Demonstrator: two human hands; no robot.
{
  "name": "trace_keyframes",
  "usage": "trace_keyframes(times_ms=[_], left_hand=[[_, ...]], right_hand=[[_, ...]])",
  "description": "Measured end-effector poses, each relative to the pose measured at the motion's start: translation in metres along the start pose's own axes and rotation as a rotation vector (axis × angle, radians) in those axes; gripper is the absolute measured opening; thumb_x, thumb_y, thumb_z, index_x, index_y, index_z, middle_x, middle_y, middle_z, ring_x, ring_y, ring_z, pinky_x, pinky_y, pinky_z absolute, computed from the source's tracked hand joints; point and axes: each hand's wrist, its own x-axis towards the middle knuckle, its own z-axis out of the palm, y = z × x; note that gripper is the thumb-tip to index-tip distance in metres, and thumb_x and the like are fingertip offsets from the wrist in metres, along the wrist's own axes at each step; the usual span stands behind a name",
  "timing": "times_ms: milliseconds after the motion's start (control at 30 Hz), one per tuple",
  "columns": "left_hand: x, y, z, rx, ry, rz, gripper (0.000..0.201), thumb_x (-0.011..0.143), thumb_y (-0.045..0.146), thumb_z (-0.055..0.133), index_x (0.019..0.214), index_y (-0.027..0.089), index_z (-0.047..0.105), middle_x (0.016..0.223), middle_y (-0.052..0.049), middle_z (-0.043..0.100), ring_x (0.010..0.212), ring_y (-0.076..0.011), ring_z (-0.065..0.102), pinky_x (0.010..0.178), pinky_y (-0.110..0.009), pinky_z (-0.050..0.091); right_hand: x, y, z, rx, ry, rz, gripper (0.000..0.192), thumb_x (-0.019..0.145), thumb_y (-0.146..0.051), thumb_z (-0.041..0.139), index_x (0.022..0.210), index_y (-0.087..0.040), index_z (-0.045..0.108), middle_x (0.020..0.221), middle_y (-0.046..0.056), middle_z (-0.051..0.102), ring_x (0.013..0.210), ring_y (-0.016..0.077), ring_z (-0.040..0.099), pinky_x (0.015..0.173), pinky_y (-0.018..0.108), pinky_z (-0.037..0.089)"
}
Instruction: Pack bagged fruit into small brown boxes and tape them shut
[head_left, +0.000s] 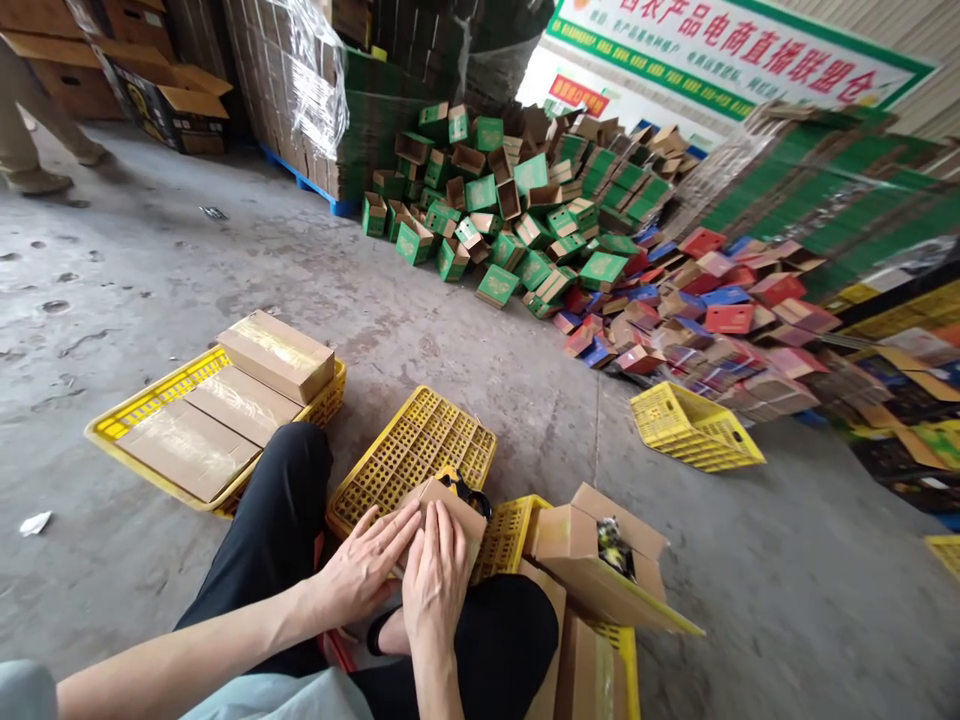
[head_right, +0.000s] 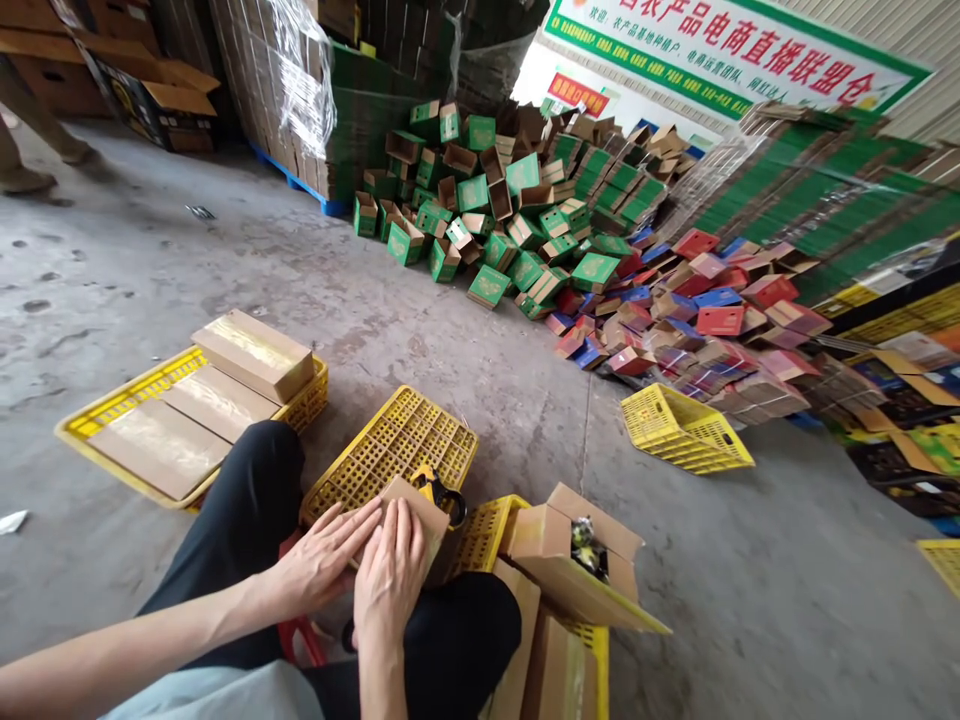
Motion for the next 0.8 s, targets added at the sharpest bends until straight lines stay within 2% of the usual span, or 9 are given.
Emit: trace_keyframes(times_ms=[167, 267, 400, 533, 633, 800], left_hand=[[-0.003, 0.005, 0.001, 0.01, -0.009, -0.032, 0.09, 0.097, 0.034, 0.058, 0.171, 0.023, 0.006, 0.175, -0.013, 0.019, 0.154, -0.0326, 0.037, 0.128, -0.056, 0.024], [-0.002, 0.005, 0.0, 0.002, -0.015, -0.04, 0.09, 0.094, 0.026, 0.057, 0.171, 0.025, 0.009, 0.175, -0.011, 0.019, 0.154, -0.0331, 0.035, 0.128, -0.057, 0.023], [0.009, -0.003, -0.005, -0.03, -0.033, -0.015, 0.097, 0.086, 0.017, 0.057, 0.171, 0.026, 0.01, 0.176, -0.009, 0.019, 0.159, -0.033, 0.025, 0.129, -0.057, 0.021], [0.02, -0.01, -0.011, -0.02, -0.115, 0.037, 0.105, 0.084, 0.039, 0.068, 0.17, 0.023, 0.01, 0.177, -0.011, 0.011, 0.162, -0.0364, 0.015, 0.129, -0.055, 0.02], [0.02, -0.013, -0.01, -0.015, -0.103, 0.039, 0.114, 0.081, 0.059, 0.071, 0.17, 0.02, 0.012, 0.176, -0.013, 0.012, 0.162, -0.0378, 0.016, 0.129, -0.052, 0.019], [0.016, -0.013, 0.0, -0.017, -0.051, 0.024, 0.117, 0.082, 0.066, 0.073, 0.171, 0.022, 0.011, 0.175, -0.013, 0.016, 0.161, -0.0376, 0.018, 0.129, -0.054, 0.017]], right_hand=[[-0.008, 0.003, -0.001, 0.021, 0.028, -0.008, 0.048, 0.109, -0.031, 0.044, 0.156, -0.022, 0.051, 0.145, 0.013, 0.066, 0.134, 0.0325, 0.059, 0.109, 0.054, 0.052], [-0.018, 0.003, -0.002, 0.045, 0.034, -0.009, 0.046, 0.109, -0.033, 0.044, 0.153, -0.024, 0.055, 0.143, 0.013, 0.067, 0.131, 0.0324, 0.061, 0.109, 0.055, 0.053], [-0.016, 0.001, -0.002, 0.058, 0.046, 0.009, 0.043, 0.109, -0.035, 0.044, 0.147, -0.023, 0.06, 0.137, 0.013, 0.07, 0.128, 0.0306, 0.063, 0.111, 0.054, 0.051], [-0.009, -0.001, -0.003, 0.097, 0.064, 0.022, 0.037, 0.109, -0.03, 0.045, 0.138, -0.021, 0.066, 0.134, 0.012, 0.072, 0.128, 0.0276, 0.064, 0.113, 0.051, 0.051], [-0.013, 0.007, -0.006, 0.124, 0.066, 0.071, 0.04, 0.11, -0.032, 0.042, 0.139, -0.02, 0.067, 0.138, 0.013, 0.07, 0.132, 0.0269, 0.062, 0.113, 0.048, 0.052], [-0.037, 0.033, -0.012, 0.075, 0.116, 0.275, 0.054, 0.11, -0.046, 0.037, 0.148, -0.015, 0.06, 0.152, 0.016, 0.06, 0.143, 0.0312, 0.055, 0.116, 0.05, 0.05]])
